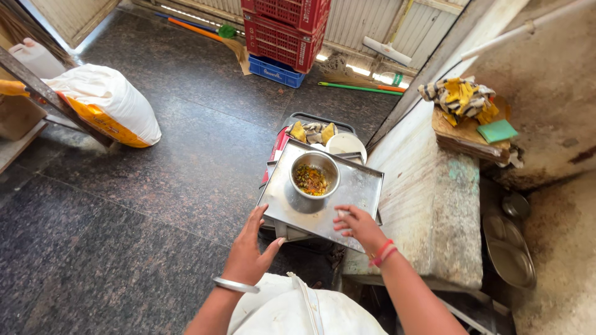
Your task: The person wipes a metal tray with a cloth and then rinses the tray under a faucet.
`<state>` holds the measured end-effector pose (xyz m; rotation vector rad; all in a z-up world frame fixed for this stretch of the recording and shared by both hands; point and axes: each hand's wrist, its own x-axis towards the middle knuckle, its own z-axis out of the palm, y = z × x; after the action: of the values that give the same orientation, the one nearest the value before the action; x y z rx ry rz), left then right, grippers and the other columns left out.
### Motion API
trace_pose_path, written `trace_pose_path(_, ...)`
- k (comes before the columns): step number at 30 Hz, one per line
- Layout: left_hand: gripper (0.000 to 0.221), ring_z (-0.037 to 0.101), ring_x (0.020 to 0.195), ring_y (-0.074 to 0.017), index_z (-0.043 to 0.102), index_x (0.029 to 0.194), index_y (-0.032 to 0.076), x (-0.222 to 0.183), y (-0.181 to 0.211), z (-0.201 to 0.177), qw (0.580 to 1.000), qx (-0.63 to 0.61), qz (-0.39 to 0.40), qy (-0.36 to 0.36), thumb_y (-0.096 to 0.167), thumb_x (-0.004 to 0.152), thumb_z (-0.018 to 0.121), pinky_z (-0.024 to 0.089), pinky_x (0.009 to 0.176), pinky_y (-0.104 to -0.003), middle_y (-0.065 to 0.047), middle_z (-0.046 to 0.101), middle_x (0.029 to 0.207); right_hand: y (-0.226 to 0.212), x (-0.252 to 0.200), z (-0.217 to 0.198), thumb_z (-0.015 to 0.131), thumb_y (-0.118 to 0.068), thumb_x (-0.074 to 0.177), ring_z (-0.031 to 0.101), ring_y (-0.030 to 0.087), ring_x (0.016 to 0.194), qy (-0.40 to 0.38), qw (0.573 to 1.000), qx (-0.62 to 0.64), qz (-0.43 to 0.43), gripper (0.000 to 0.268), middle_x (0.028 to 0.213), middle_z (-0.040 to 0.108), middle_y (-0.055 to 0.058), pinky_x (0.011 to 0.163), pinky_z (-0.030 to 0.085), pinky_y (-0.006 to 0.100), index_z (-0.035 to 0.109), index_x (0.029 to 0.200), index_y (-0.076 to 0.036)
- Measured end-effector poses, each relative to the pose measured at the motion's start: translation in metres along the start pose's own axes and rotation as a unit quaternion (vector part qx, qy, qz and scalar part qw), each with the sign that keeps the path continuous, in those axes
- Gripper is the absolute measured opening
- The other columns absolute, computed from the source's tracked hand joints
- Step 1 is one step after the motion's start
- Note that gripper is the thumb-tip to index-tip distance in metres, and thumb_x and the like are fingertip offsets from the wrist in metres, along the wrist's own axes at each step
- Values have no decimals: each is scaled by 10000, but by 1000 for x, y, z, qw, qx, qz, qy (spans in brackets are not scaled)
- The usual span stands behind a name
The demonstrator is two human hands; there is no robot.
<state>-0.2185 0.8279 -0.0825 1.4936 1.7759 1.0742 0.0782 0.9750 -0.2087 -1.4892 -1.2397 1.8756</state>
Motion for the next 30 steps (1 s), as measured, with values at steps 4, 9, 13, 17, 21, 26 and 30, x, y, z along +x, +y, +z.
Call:
trace_pose_path(4,783,621,1261,-339,387,1494,189,24,-11,-12,994,25,-102,-43,280,816,770,582,916,-420,-156,551,1462,10,83,10,653,-304,960,692,180,845,118,992,44,25,459,1075,698,127,682,540,308,580,1346,-66)
trace_pose_path(9,797,644,1230,-362,385,1511,171,75,-27,-17,991,69,-68,-89,304,824,768,513,994,-465,-167,598,1417,44,139,33,721,-212,899,689,201,679,233,964,118,44,464,939,714,128,546,552,347,519,1294,-73)
trace_pose_path(13,822,536,1286,-465,373,1507,109,122,-39,-17,985,132,56,-92,284,821,790,448,1003,-541,-296,433,1504,54,149,33,704,-109,886,691,183,607,248,961,118,20,242,812,722,119,509,575,322,665,1081,29)
trace_pose_path(17,817,532,1284,-453,355,1506,123,156,-48,-19,983,117,61,-128,305,828,772,429,1020,-554,-269,368,1562,43,125,37,638,-67,899,660,177,574,281,940,191,16,157,765,692,105,492,555,308,665,1031,14)
trace_pose_path(21,812,511,1312,-451,361,1495,130,180,-55,-12,978,117,61,-164,310,819,774,440,1004,-547,-255,367,1549,18,83,38,609,-69,916,649,136,596,301,920,251,-14,156,767,669,62,503,545,273,654,1050,-5)
trace_pose_path(26,815,529,1272,-453,364,1497,140,189,-55,6,968,121,79,-207,321,820,778,455,975,-550,-234,388,1531,-8,20,17,614,-65,918,603,118,578,327,895,299,-46,173,767,647,48,487,503,263,661,1076,-14)
trace_pose_path(30,813,599,1202,-401,361,1488,154,193,-33,30,970,102,87,-204,337,808,768,479,963,-532,-201,420,1514,-33,-22,-27,592,-55,893,600,111,567,360,869,325,-100,257,765,647,42,471,483,254,666,1138,-39)
